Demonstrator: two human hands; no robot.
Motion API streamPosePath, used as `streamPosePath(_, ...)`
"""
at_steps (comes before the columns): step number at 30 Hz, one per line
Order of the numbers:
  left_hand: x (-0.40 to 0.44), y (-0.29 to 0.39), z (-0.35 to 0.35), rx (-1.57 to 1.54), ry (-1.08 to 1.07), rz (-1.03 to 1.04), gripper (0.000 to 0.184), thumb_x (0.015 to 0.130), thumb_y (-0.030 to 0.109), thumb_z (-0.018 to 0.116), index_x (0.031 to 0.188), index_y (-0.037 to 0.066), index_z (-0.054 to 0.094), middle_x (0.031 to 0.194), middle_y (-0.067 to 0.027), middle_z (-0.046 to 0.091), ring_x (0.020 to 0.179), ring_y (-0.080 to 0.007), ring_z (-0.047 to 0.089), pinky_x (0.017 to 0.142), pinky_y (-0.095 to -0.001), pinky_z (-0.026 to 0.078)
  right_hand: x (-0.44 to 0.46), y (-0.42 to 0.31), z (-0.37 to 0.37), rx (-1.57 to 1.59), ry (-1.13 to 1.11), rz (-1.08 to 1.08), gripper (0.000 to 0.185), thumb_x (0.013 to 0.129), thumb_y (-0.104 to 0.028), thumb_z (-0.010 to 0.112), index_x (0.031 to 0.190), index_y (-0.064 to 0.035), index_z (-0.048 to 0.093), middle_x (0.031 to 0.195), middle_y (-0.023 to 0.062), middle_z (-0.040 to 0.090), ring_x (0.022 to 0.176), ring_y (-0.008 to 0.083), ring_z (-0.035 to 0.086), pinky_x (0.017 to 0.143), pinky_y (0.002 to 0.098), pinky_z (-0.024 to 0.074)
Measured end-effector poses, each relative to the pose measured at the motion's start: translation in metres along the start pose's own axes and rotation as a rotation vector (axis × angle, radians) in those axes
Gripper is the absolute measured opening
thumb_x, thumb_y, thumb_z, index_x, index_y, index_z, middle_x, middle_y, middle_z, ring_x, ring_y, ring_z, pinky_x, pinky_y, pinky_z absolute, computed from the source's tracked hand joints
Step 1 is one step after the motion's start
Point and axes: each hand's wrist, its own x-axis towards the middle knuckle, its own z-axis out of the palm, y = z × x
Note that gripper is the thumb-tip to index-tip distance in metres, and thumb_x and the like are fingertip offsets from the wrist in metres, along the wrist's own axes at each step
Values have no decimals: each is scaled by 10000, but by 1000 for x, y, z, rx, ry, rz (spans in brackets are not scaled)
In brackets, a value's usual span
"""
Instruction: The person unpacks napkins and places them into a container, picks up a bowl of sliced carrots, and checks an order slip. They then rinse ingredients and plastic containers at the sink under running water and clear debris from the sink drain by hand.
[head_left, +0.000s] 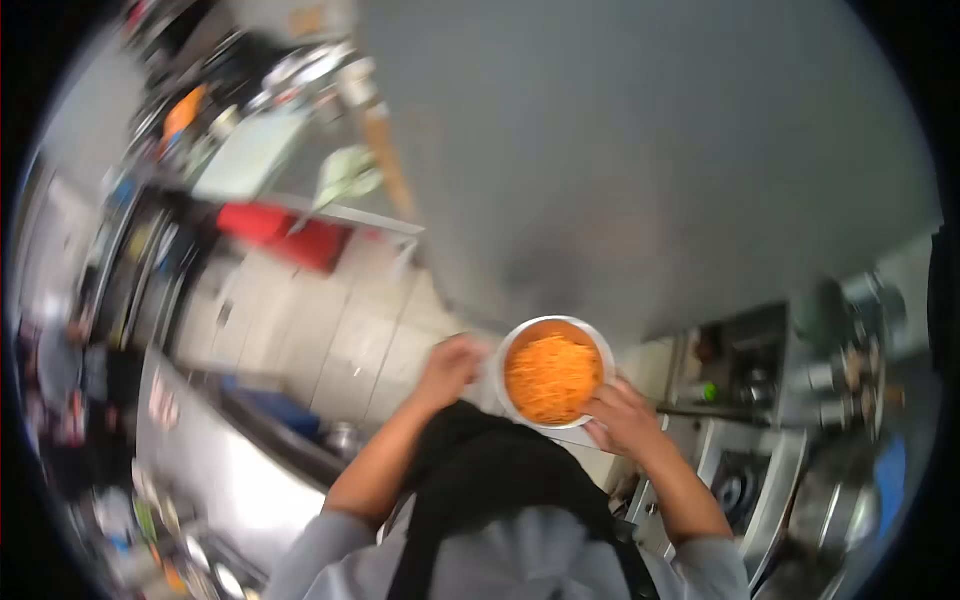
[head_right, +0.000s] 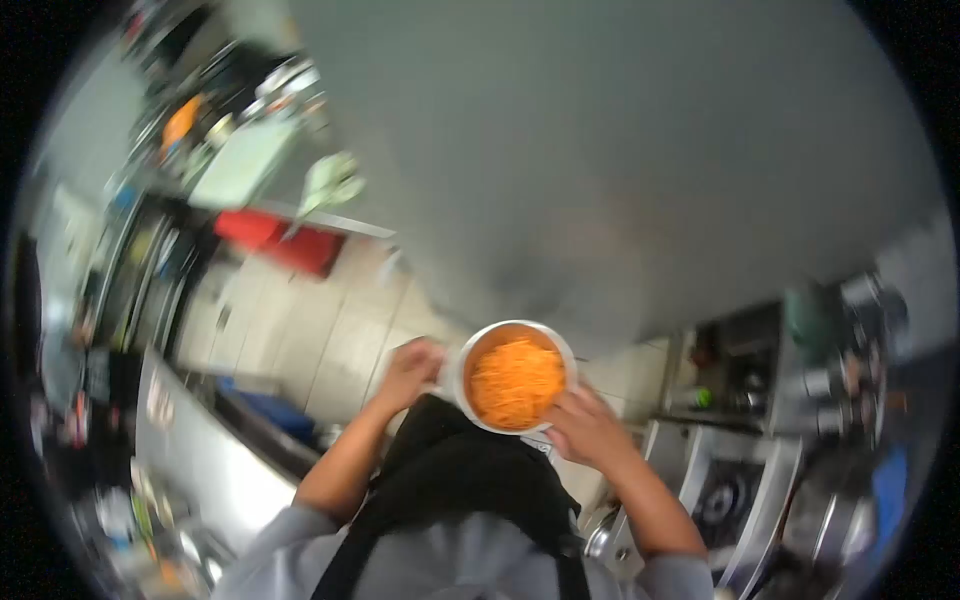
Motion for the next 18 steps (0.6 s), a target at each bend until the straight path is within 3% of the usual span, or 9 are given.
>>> streamPosePath(2, -12, 0, -19, 199, 178, -119, 228, 947, 227, 556, 788, 64, 542, 632, -5, 519, 548, -101, 512, 504, -256, 437, -15, 10, 12, 19, -72, 72, 241, 732, -154, 721, 945, -97, 623, 1017, 80, 587, 1050, 309, 541, 1009, 460, 412)
streamPosePath(4, -16, -18, -40, 65, 300, -219, 210, 913, 173, 566, 748, 57, 508, 595, -41, 519, 493, -132, 513, 455, -279, 428, -39, 21, 14, 25, -45, 201, 227, 760, -182, 710, 945, -85, 620, 1007, 102, 585, 1063, 304, 532, 1033, 461, 395)
streamPosePath(6, -21, -20, -42, 82, 299, -244, 201, 907, 159, 584, 752, 58, 504, 572, -43, 516, 476, -135, 508, 436, -271, 427, -72, 24, 19, 54, -133, 406, 220, 795, -236, 682, 916, -67, 608, 1013, 116, 589, 1041, 308, 544, 985, 428, 421)
streamPosePath(9, -24, -11, -71, 109, 268, -212, 209, 919, 173, 583, 763, 59, 504, 570, -39, 515, 478, -127, 505, 447, -265, 440, -118, 16, 49, -70, 98, 595, 230, 809, -258, 666, 910, -59, 607, 1003, 124, 599, 1025, 312, 557, 941, 408, 438)
streamPosePath(11, -19, 12, -61, 140, 259, -188, 215, 929, 186, 579, 770, 61, 505, 575, -37, 516, 486, -122, 507, 456, -263, 447, -156, 31, 52, -90, 141, 748, 271, 830, -272, 640, 991, -54, 634, 1016, 153, 619, 1042, 314, 573, 948, 399, 437)
streamPosePath(13, -11, 45, -22, 157, 164, 81, 225, 938, 207, 582, 781, 63, 507, 606, -42, 529, 505, -113, 509, 486, -258, 461, -179, 40, 27, -129, 145, 991, 286, 835, -276, 629, 1001, -42, 636, 1046, 167, 621, 1042, 328, 574, 950, 400, 437)
streamPosePath(15, 2, 86, 31, 254, 98, 119, 206, 921, 180, 604, 786, 59, 506, 654, -50, 546, 553, -115, 523, 538, -249, 462, -206, 83, 29, -189, 232, 1109, 293, 842, -272, 618, 1015, -36, 633, 1058, 179, 622, 1048, 348, 569, 936, 420, 445)
streamPosePath(17, 18, 115, 103, 287, -221, 304, 176, 899, 143, 622, 796, 42, 521, 686, -54, 556, 595, -119, 533, 590, -245, 455, -222, 135, 19, -187, 275, 1135, 302, 851, -278, 608, 1022, -30, 625, 1059, 186, 620, 1060, 369, 559, 925, 440, 453)
streamPosePath(18, 28, 121, 140, 273, -356, 277, 120, 863, 88, 651, 823, 22, 558, 711, -57, 575, 635, -123, 546, 611, -240, 440, -228, 169, 20, -221, 386, 1155, 303, 859, -286, 599, 1019, -30, 621, 1052, 188, 622, 1041, 372, 566, 904, 443, 458)
